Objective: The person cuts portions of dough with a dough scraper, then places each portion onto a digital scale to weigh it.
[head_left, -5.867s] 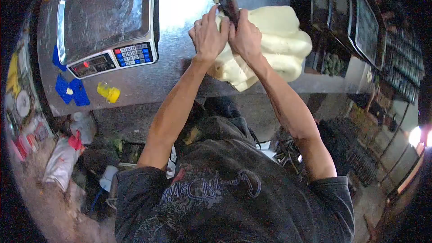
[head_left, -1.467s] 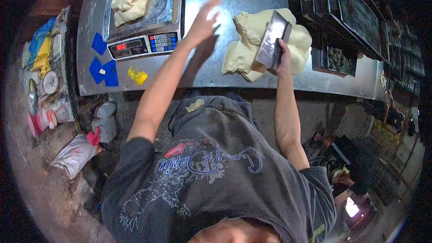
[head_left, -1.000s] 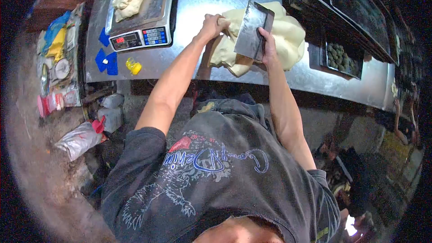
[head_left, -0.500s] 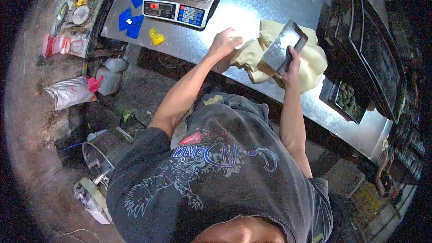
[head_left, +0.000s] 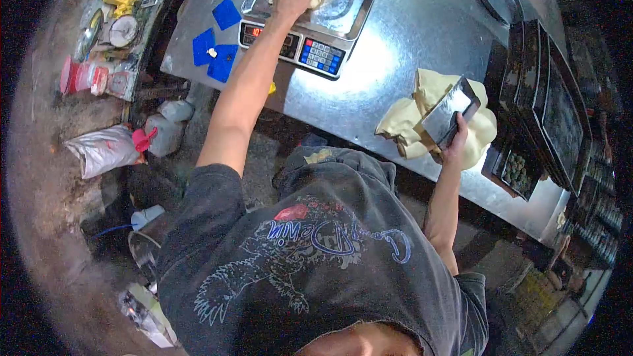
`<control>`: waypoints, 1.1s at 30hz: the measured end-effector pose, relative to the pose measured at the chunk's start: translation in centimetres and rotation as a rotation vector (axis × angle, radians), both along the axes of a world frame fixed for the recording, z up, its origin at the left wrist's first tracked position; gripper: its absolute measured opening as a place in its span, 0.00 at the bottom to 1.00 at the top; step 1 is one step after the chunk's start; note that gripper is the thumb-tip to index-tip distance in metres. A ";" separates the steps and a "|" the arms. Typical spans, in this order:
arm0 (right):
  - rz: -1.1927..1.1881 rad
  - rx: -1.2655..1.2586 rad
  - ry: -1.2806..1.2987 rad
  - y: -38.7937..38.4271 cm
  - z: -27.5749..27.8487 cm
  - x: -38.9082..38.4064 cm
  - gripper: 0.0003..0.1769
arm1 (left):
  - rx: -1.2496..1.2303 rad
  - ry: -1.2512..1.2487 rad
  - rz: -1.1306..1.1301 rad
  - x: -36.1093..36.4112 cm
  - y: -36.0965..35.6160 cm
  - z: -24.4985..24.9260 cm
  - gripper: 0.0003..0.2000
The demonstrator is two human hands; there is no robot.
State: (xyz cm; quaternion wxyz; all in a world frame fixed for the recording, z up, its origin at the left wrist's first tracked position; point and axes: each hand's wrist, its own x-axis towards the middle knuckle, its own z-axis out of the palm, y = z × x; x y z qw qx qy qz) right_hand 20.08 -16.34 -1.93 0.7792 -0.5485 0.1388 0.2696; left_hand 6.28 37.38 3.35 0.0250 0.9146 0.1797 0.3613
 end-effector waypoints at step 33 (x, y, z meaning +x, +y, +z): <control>0.165 0.151 -0.104 -1.9 -2.4 1.6 0.26 | -0.867 0.277 -0.262 -2.2 -38.9 -9.0 0.32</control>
